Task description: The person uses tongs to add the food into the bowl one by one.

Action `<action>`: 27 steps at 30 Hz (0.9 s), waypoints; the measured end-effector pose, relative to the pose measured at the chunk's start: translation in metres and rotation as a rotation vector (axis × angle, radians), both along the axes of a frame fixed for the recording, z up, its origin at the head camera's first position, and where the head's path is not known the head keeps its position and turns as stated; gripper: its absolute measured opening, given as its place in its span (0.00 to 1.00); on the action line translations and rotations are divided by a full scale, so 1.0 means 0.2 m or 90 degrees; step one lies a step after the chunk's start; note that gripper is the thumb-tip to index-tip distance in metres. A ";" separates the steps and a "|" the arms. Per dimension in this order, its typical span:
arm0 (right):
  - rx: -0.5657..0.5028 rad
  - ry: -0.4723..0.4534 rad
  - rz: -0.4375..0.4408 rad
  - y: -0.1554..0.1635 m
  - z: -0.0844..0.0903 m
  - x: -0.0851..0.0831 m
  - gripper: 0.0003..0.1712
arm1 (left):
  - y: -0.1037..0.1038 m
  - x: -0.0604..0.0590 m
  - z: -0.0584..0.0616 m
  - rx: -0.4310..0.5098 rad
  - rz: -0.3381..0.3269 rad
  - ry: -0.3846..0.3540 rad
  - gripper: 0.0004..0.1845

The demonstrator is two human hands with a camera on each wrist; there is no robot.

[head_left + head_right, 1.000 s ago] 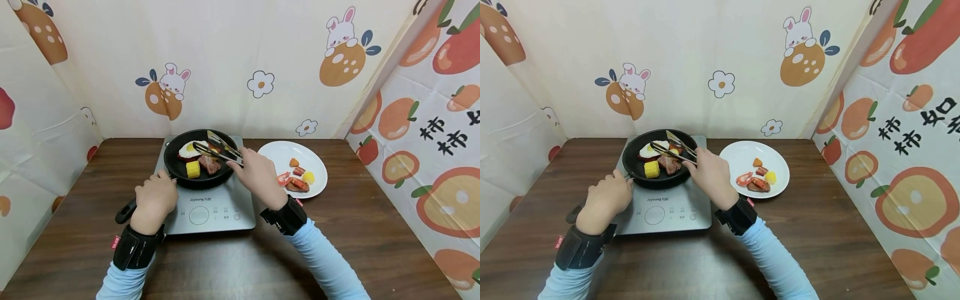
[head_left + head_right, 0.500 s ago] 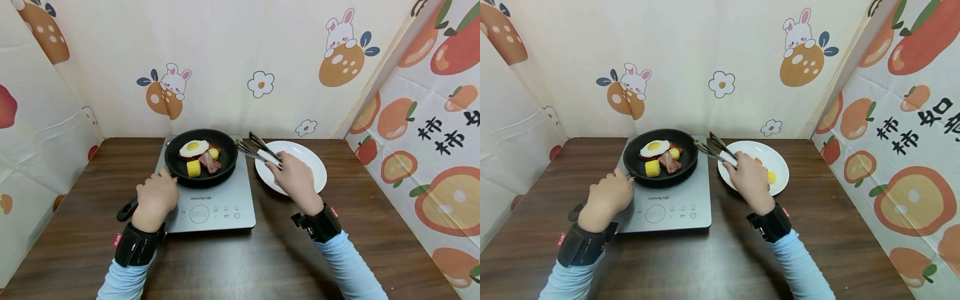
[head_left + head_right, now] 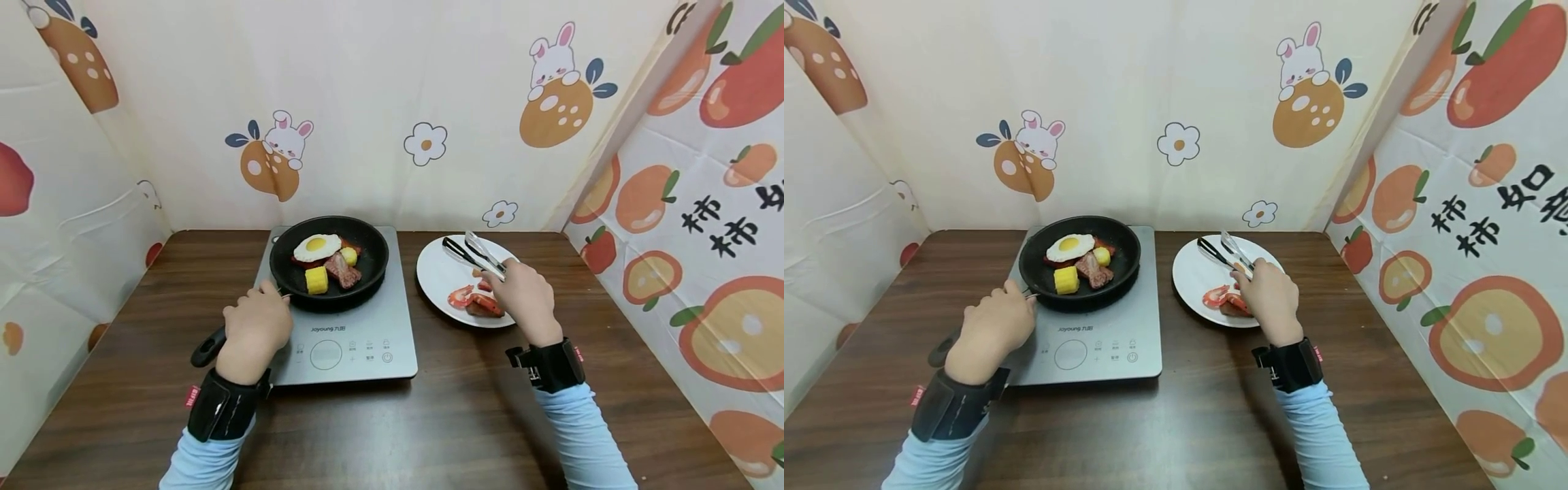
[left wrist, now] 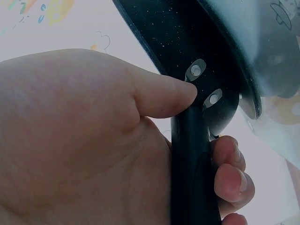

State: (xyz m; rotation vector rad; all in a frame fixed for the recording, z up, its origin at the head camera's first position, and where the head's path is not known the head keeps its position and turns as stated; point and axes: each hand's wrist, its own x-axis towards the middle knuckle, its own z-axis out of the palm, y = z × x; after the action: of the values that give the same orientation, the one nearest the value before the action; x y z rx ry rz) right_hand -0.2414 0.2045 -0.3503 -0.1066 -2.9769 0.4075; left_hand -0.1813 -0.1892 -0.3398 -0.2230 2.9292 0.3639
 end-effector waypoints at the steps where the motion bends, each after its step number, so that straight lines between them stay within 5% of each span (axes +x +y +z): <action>1: 0.001 -0.016 -0.001 0.01 0.00 0.00 0.27 | 0.00 0.00 0.00 0.000 -0.001 0.001 0.24; 9: 0.025 -0.109 0.003 0.10 0.01 -0.02 0.31 | -0.01 0.00 0.00 0.003 -0.009 0.012 0.24; 27: 0.049 -0.151 -0.021 0.15 -0.03 -0.04 0.25 | -0.01 0.00 0.01 0.005 -0.009 -0.001 0.24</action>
State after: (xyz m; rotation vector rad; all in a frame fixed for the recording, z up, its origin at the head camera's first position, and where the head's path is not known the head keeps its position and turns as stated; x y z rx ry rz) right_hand -0.2489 0.2341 -0.3556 -0.2093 -3.2136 0.2947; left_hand -0.1822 -0.1906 -0.3383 -0.2020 2.9258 0.3729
